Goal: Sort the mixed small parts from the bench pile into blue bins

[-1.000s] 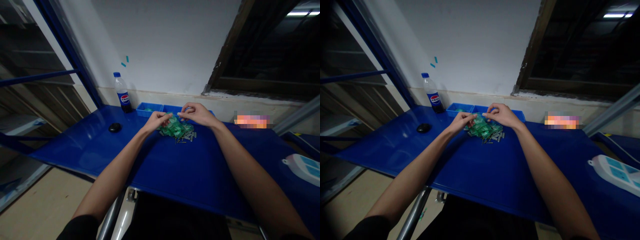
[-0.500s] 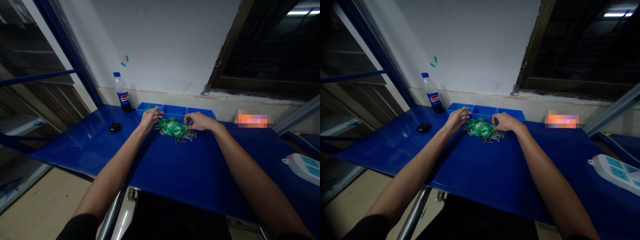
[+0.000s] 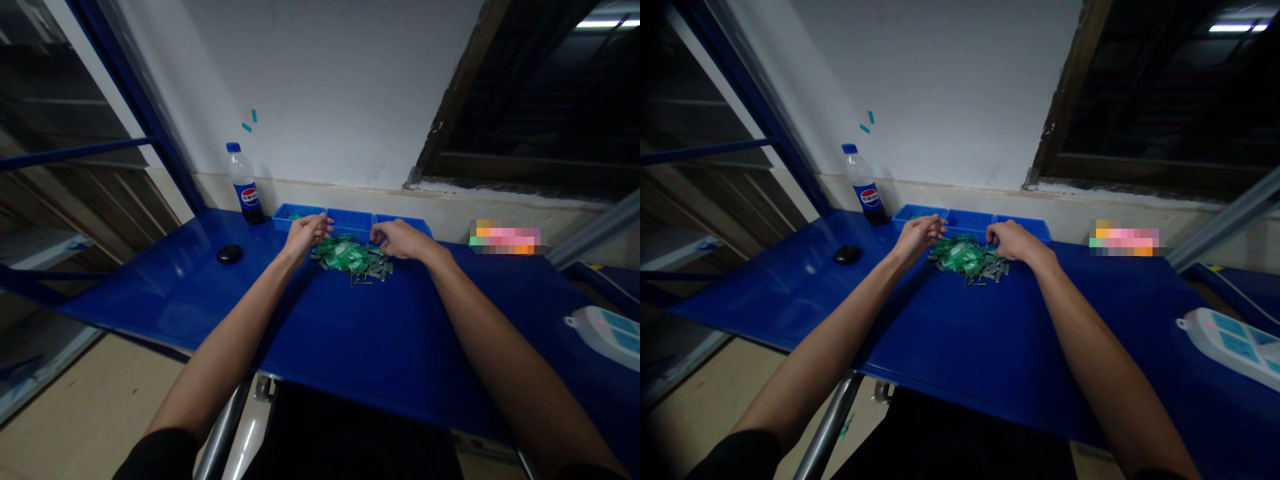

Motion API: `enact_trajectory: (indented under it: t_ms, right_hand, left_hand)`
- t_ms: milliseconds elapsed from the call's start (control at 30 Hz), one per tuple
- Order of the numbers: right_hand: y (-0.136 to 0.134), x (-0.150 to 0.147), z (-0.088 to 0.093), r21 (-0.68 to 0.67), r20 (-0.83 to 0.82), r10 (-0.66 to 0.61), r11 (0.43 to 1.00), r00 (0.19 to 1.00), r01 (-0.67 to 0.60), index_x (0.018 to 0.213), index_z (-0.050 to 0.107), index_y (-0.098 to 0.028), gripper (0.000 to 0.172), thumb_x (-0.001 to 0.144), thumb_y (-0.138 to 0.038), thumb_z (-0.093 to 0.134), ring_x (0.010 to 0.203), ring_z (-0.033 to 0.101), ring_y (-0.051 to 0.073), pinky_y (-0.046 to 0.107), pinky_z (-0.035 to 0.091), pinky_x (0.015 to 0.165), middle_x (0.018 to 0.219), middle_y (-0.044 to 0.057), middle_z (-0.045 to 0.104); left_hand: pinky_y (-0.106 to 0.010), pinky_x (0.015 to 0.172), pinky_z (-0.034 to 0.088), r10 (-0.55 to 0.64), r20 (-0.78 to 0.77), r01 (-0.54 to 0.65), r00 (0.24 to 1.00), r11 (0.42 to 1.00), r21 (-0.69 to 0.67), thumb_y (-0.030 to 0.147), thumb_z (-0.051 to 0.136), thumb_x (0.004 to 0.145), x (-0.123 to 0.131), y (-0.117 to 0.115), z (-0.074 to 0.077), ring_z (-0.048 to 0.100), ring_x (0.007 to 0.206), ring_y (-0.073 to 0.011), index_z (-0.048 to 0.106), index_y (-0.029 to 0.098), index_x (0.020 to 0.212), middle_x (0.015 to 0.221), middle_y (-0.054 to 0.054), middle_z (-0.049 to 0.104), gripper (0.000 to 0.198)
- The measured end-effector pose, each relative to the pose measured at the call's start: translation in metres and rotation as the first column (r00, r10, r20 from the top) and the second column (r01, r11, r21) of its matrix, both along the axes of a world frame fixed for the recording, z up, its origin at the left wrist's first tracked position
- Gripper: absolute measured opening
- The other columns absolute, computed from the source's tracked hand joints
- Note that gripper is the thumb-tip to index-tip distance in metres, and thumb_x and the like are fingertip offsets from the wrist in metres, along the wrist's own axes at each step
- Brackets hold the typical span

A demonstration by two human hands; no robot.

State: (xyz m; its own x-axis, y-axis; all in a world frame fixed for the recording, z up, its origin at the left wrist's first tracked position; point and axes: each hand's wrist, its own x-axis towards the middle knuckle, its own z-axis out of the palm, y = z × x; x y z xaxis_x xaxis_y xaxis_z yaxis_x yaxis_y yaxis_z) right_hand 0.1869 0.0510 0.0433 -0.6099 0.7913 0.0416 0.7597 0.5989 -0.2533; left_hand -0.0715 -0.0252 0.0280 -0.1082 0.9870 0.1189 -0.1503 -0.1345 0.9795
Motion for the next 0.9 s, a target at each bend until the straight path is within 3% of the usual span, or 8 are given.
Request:
enact_trajectory:
  t_ms: [300,500,633,700,767,833,900]
  right_hand:
    - [-0.009,-0.001,0.011,0.112,-0.1,-0.034,0.993,0.994,0.045,0.1,0.073,-0.018,0.046,0.064,0.004,0.058,0.085,0.073,0.024,0.03,0.051,0.072,0.091,0.007,0.077]
    - [-0.015,0.0,0.028,0.043,-0.308,-0.071,0.995,0.949,0.089,0.091,0.073,-0.018,0.032,0.065,-0.003,0.063,0.086,0.075,0.026,0.034,0.056,0.075,0.088,0.007,0.077]
    - [-0.024,0.0,0.043,-0.127,-0.537,-0.05,0.992,0.842,-0.023,0.087,0.07,-0.019,0.023,0.065,-0.013,0.073,0.096,0.074,0.028,0.037,0.059,0.081,0.096,0.009,0.077]
    - [-0.032,-0.002,0.05,-0.222,-0.612,-0.035,0.966,0.79,-0.129,0.086,0.068,-0.021,0.022,0.065,-0.019,0.077,0.099,0.073,0.027,0.036,0.059,0.082,0.097,0.008,0.077]
    - [-0.041,-0.005,0.054,-0.313,-0.633,-0.059,0.931,0.772,-0.186,0.085,0.066,-0.022,0.023,0.066,-0.023,0.08,0.1,0.073,0.026,0.036,0.059,0.082,0.097,0.007,0.077]
    - [-0.047,-0.009,0.055,-0.379,-0.625,-0.102,0.907,0.774,-0.186,0.086,0.066,-0.023,0.025,0.068,-0.027,0.082,0.099,0.073,0.026,0.035,0.06,0.081,0.101,0.007,0.077]
    - [-0.049,-0.012,0.052,-0.407,-0.618,-0.123,0.895,0.777,-0.183,0.09,0.066,-0.024,0.025,0.071,-0.03,0.082,0.095,0.074,0.024,0.036,0.06,0.081,0.101,0.007,0.078]
  left_hand:
    - [-0.021,0.058,0.043,0.019,-0.085,-0.016,0.996,0.999,0.036,0.041,0.067,0.093,0.002,0.002,-0.002,0.063,0.066,-0.0105,0.076,0.015,0.086,0.083,-0.008,0.073,0.029]
    - [-0.023,0.06,0.043,0.021,-0.181,-0.005,0.983,0.996,0.09,0.041,0.065,0.094,0.005,0.0,-0.001,0.063,0.068,-0.0122,0.076,0.016,0.087,0.085,-0.008,0.074,0.027]
    - [-0.025,0.069,0.048,0.066,-0.313,-0.003,0.948,0.981,0.196,0.035,0.071,0.088,0.01,-0.004,0.0,0.066,0.08,-0.0153,0.077,0.016,0.099,0.094,-0.009,0.075,0.023]
    - [-0.026,0.075,0.05,0.015,-0.365,0.081,0.931,0.966,0.245,0.034,0.077,0.083,0.012,-0.009,0.003,0.067,0.087,-0.017,0.076,0.016,0.106,0.1,-0.009,0.075,0.029]
    - [-0.027,0.075,0.05,-0.11,-0.403,0.219,0.909,0.947,0.237,0.035,0.081,0.079,0.013,-0.014,0.006,0.066,0.084,-0.0167,0.076,0.016,0.103,0.094,-0.008,0.074,0.031]
    - [-0.026,0.068,0.048,-0.245,-0.428,0.352,0.87,0.917,0.189,0.038,0.079,0.081,0.012,-0.019,0.009,0.063,0.072,-0.0146,0.075,0.016,0.087,0.079,-0.006,0.071,0.023]
    - [-0.026,0.064,0.046,-0.314,-0.443,0.418,0.84,0.895,0.159,0.04,0.074,0.085,0.008,-0.021,0.012,0.059,0.063,-0.013,0.071,0.016,0.071,0.068,-0.004,0.066,0.028]
